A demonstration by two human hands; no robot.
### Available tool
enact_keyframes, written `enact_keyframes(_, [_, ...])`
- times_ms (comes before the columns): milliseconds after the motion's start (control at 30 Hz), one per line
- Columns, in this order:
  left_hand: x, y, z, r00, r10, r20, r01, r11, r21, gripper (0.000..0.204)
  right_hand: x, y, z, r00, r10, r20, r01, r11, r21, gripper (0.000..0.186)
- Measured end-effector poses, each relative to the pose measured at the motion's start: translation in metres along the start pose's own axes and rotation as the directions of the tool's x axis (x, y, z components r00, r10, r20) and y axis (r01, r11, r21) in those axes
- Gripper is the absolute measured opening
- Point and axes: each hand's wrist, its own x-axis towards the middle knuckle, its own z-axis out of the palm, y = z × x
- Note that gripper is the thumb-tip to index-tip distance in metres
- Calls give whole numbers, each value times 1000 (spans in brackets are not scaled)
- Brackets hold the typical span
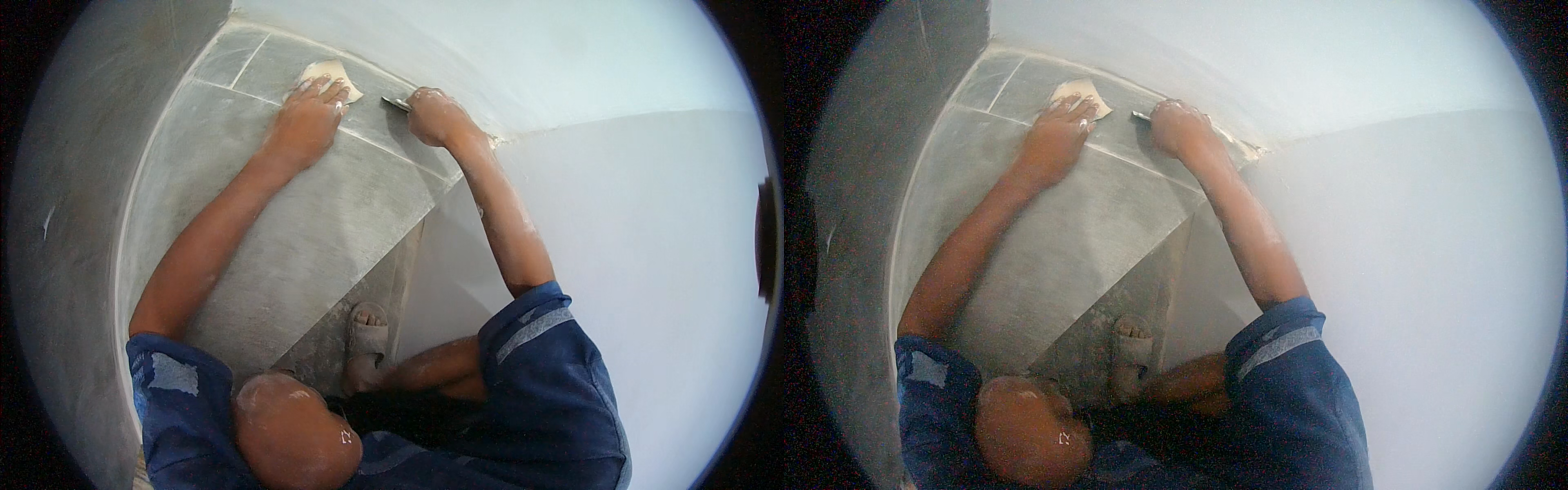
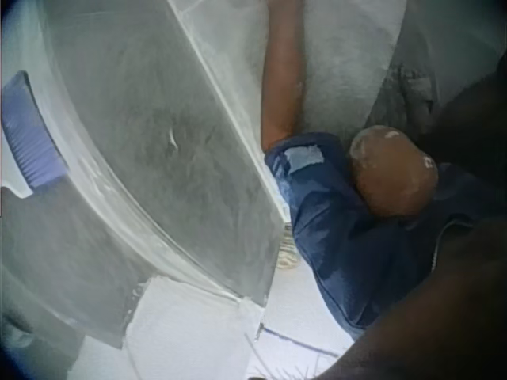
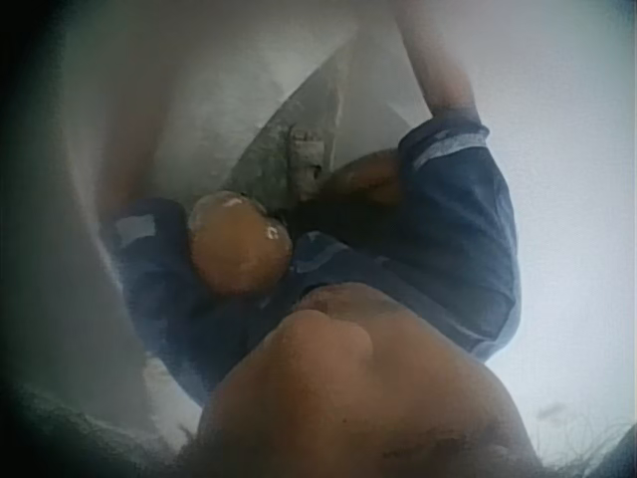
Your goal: The person is applying grout to the joints of tiled stairs using a small trowel and a sponge. They are sitting on the floor and working on the corner of the stair treads and risers, smoothing the grout lines.
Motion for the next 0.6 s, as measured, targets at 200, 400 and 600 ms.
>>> enact_keyframes(200, [3,2,-1,999,-31,-34,28,997,-75,39,-7,-2,-8,998,-40,-55,40,999,-9,25])
enact_keyframes(400, [14,-6,-4,978,-181,-105,196,968,154,42,-139,-67,-33,723,-683,103,644,721,256,21])
enact_keyframes(600, [61,28,25,975,-218,33,206,954,220,47,-196,-100,-39,304,-953,13,838,274,472,17])
